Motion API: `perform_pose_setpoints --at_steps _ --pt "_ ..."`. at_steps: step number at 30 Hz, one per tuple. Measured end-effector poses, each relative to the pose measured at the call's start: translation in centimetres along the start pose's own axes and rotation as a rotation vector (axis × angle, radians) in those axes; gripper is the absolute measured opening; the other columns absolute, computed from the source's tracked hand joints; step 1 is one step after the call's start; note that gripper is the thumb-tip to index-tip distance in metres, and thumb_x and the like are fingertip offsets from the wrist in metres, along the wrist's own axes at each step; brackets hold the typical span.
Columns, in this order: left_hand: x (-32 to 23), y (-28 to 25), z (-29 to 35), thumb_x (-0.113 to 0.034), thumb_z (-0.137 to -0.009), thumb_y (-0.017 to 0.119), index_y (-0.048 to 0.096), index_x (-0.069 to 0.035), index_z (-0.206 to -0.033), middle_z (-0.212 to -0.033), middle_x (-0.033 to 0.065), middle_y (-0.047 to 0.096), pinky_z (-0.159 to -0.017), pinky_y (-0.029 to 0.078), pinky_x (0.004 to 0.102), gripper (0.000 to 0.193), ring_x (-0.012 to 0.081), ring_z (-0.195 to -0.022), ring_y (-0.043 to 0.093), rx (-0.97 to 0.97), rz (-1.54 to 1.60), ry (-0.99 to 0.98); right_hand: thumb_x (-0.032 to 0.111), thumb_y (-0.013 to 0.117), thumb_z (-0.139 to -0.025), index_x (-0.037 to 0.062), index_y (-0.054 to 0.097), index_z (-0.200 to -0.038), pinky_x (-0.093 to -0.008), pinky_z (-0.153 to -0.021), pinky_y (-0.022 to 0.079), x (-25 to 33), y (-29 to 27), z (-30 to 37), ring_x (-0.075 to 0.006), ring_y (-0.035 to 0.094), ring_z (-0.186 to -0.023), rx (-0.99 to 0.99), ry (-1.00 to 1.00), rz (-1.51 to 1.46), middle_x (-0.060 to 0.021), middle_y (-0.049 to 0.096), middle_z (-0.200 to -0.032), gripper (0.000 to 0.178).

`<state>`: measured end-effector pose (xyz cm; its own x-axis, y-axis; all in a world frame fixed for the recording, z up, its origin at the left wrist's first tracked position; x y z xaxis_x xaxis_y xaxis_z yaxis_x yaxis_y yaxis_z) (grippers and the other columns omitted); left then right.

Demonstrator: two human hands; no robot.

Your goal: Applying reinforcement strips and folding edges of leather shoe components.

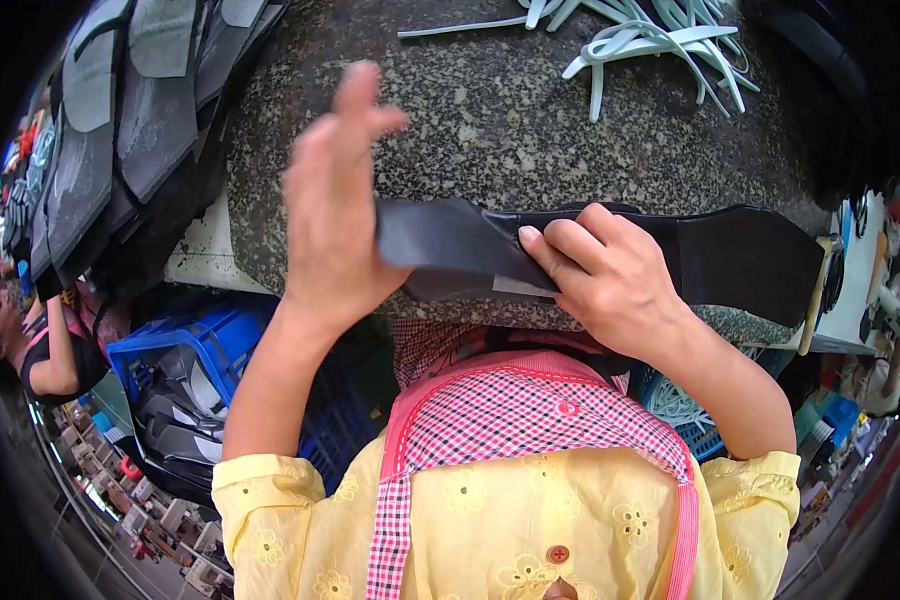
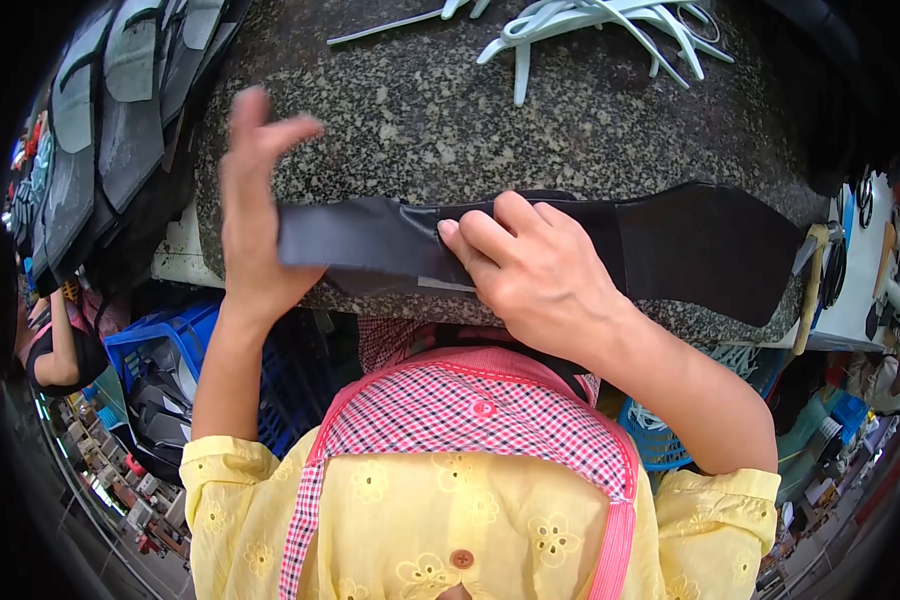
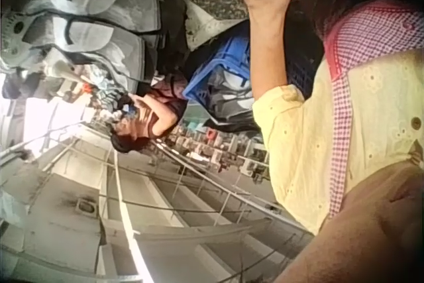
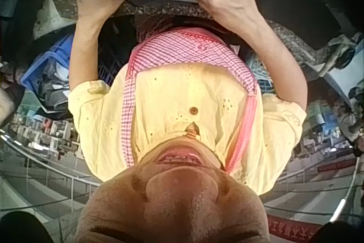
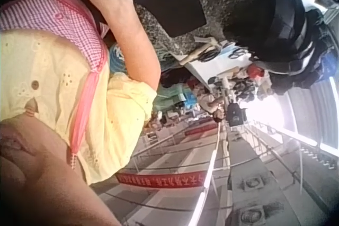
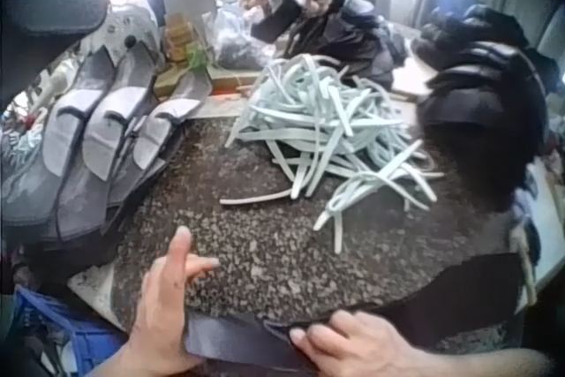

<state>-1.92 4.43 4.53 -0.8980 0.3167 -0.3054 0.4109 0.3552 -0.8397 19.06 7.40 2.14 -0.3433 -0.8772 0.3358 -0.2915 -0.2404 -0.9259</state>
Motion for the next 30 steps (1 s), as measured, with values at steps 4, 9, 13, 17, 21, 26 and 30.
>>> perform_pose_setpoints --at_steps 4,9,13,17,21,26,30 --pt "1.6 1.9 0.8 0.0 -0.055 0.077 0.056 -0.008 -0.121 -0.093 0.0091 0.065 -0.078 0.05 0.0351 0.069 0.027 -0.087 0.064 0.51 0.567 -0.332 0.01 0.066 -0.068 0.0013 0.066 -0.106 -0.0291 -0.064 0.047 -0.3 -0.1 -0.1 -0.0181 0.051 -0.077 0.007 0.013 -0.046 -0.0023 0.05 -0.083 0.039" --pt "0.7 1.3 0.7 0.001 -0.054 0.076 0.055 -0.007 -0.117 -0.094 0.0096 0.063 -0.076 0.051 0.0348 0.067 0.0267 -0.087 0.064 0.437 0.622 -0.304 0.011 0.068 -0.067 0.0063 0.068 -0.104 -0.0321 -0.07 0.05 -1.1 -0.6 -0.5 -0.0199 0.054 -0.081 0.071 0.146 -0.242 -0.0019 0.055 -0.087 0.037" --pt "0.1 1.6 1.0 0.007 -0.059 0.072 0.053 -0.008 -0.121 -0.087 0.0044 0.061 -0.073 0.048 0.026 0.067 0.0149 -0.08 0.062 0.355 0.563 -0.318 0.011 0.065 -0.07 0.0078 0.07 -0.101 -0.0333 -0.071 0.05 -1.5 -0.7 -0.6 -0.0197 0.055 -0.081 0.11 0.196 -0.295 -0.0017 0.056 -0.085 0.031" --pt "-0.2 2.0 1.2 0.005 -0.057 0.072 0.055 -0.008 -0.113 -0.09 0.0084 0.062 -0.074 0.051 0.0331 0.06 0.0239 -0.082 0.064 0.309 0.562 -0.312 0.012 0.065 -0.071 0.008 0.071 -0.101 -0.0334 -0.07 0.05 -1.7 -0.7 -0.6 -0.0196 0.055 -0.081 0.102 0.213 -0.31 -0.0018 0.057 -0.084 0.03" --pt "0.4 3.0 1.5 0.006 -0.063 0.069 0.059 -0.007 -0.104 -0.087 0.0071 0.062 -0.074 0.05 0.0289 0.044 0.0178 -0.081 0.064 0.226 0.675 -0.483 0.013 0.064 -0.073 0.0085 0.071 -0.1 -0.0337 -0.07 0.05 -1.9 -0.7 -0.8 -0.0199 0.056 -0.08 0.102 0.205 -0.321 -0.0017 0.058 -0.085 0.028" --pt "0.3 3.5 2.4 0.005 -0.069 0.064 0.061 -0.005 -0.098 -0.081 0.0052 0.062 -0.071 0.049 0.0269 0.031 0.0155 -0.078 0.062 0.128 0.69 -0.524 0.02 0.074 -0.067 0.0058 0.067 -0.097 -0.0347 -0.067 0.05 0.1 -1.1 -1.2 -0.0222 0.057 -0.08 0.027 0.245 -0.179 -0.0045 0.057 -0.082 0.034" --pt "-0.5 3.1 2.4 0.003 -0.068 0.064 0.063 -0.004 -0.093 -0.079 0.0051 0.061 -0.068 0.047 0.0281 0.026 0.0179 -0.075 0.06 0.05 0.582 -0.41 0.01 0.073 -0.056 0.0044 0.062 -0.103 -0.0359 -0.069 0.049 1.9 0.6 -1.6 -0.0268 0.059 -0.083 -0.13 0.262 -0.069 -0.0093 0.058 -0.096 0.048"
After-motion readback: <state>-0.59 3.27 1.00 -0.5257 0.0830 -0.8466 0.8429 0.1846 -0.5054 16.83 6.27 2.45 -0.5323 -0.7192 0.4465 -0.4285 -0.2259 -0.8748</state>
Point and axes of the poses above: each hand's wrist, its own z-axis away from the middle knuckle, its own y-axis out of the palm, x = y × z, the point moved 3 cm from there along -z, towards the middle knuckle
